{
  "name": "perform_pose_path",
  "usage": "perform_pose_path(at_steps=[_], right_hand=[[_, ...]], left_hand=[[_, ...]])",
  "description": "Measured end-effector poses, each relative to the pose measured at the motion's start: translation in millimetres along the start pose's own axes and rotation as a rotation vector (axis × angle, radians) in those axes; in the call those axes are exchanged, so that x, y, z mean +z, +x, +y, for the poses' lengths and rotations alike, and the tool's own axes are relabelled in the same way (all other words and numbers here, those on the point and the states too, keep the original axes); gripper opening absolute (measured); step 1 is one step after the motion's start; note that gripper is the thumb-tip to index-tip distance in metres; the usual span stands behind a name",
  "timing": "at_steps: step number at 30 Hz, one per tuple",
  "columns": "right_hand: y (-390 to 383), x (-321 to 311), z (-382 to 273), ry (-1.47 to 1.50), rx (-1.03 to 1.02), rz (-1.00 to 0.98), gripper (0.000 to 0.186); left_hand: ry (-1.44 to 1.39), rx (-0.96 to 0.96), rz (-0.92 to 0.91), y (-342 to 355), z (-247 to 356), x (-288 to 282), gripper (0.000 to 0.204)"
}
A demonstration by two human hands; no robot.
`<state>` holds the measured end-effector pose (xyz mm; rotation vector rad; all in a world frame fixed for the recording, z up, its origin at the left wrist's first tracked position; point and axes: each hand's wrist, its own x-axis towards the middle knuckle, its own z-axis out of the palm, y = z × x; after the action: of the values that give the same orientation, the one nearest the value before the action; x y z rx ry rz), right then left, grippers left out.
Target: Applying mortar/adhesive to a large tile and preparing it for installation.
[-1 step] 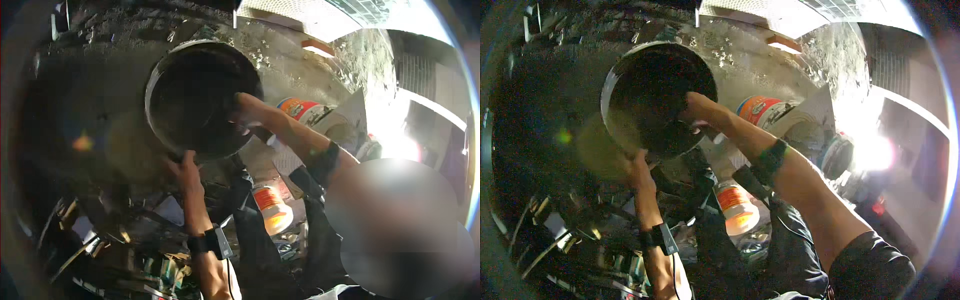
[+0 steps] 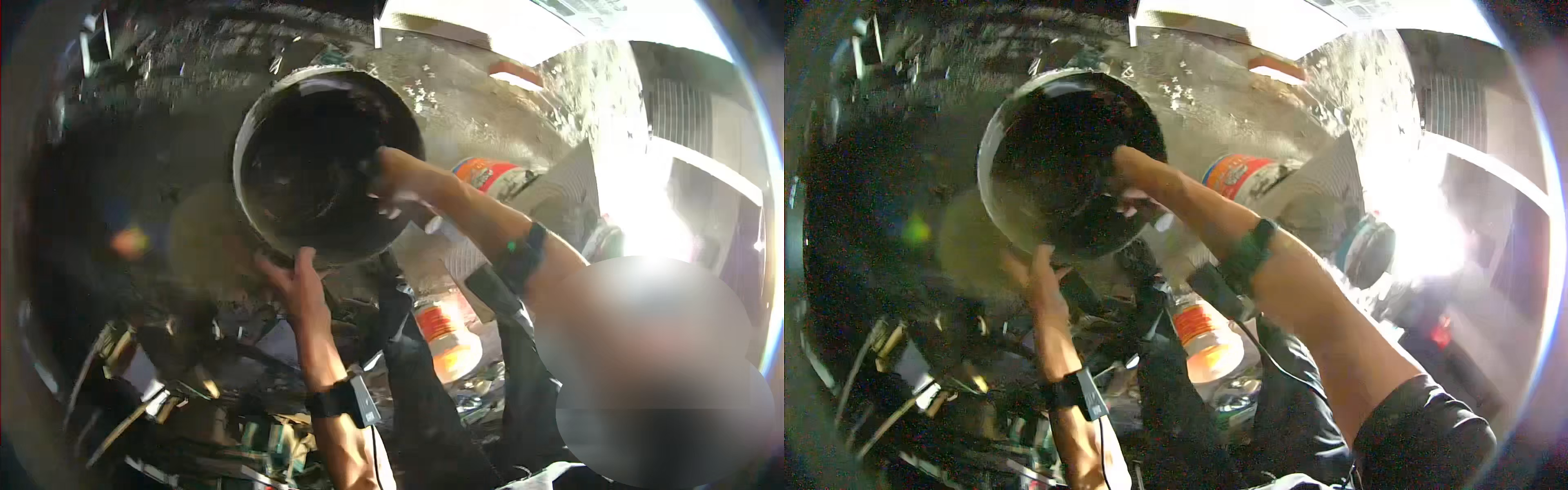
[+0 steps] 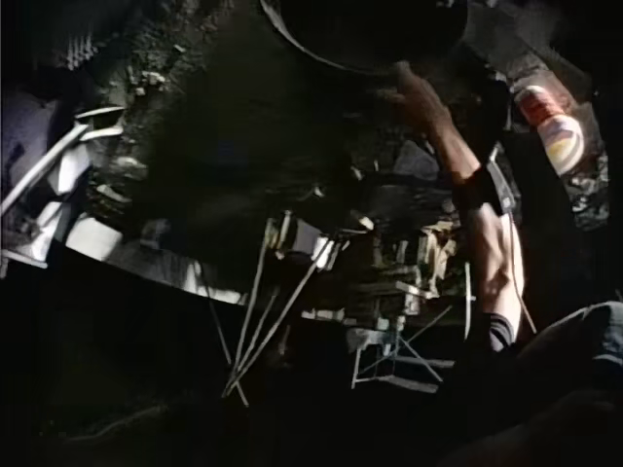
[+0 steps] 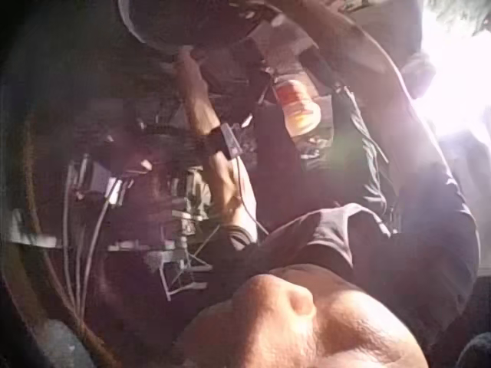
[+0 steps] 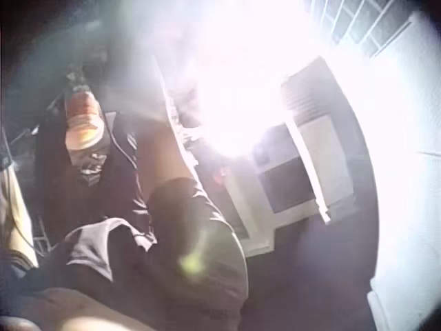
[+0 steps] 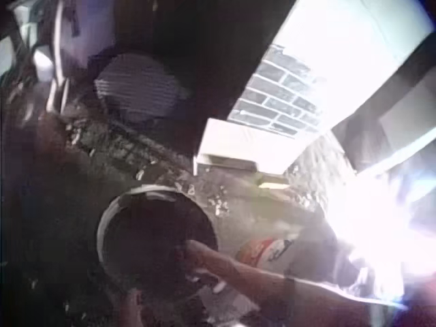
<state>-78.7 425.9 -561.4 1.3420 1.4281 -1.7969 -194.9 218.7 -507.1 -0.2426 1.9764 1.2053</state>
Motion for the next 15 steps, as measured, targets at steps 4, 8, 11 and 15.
perform_pose_path(at_steps=[4, 8, 11, 15], right_hand=[[20, -28, -6, -0.487, -0.693, -0.025, 0.006], [-28, 17, -93, -0.616, -0.582, 0.096, 0.011], [-105, 12, -119, -0.451, -0.383, 0.267, 0.021], [-163, 29, -115, -0.784, -0.730, 0.241, 0.019]], left_hand=[[0.337, 0.298, 0.065, -46, 56, 15, 0.078], [0.489, 0.485, 0.052, -91, 82, 0, 0.068], [0.519, 0.520, 0.001, -116, 102, 15, 0.066], [0.476, 0.797, -0.024, -122, 132, 15, 0.070]])
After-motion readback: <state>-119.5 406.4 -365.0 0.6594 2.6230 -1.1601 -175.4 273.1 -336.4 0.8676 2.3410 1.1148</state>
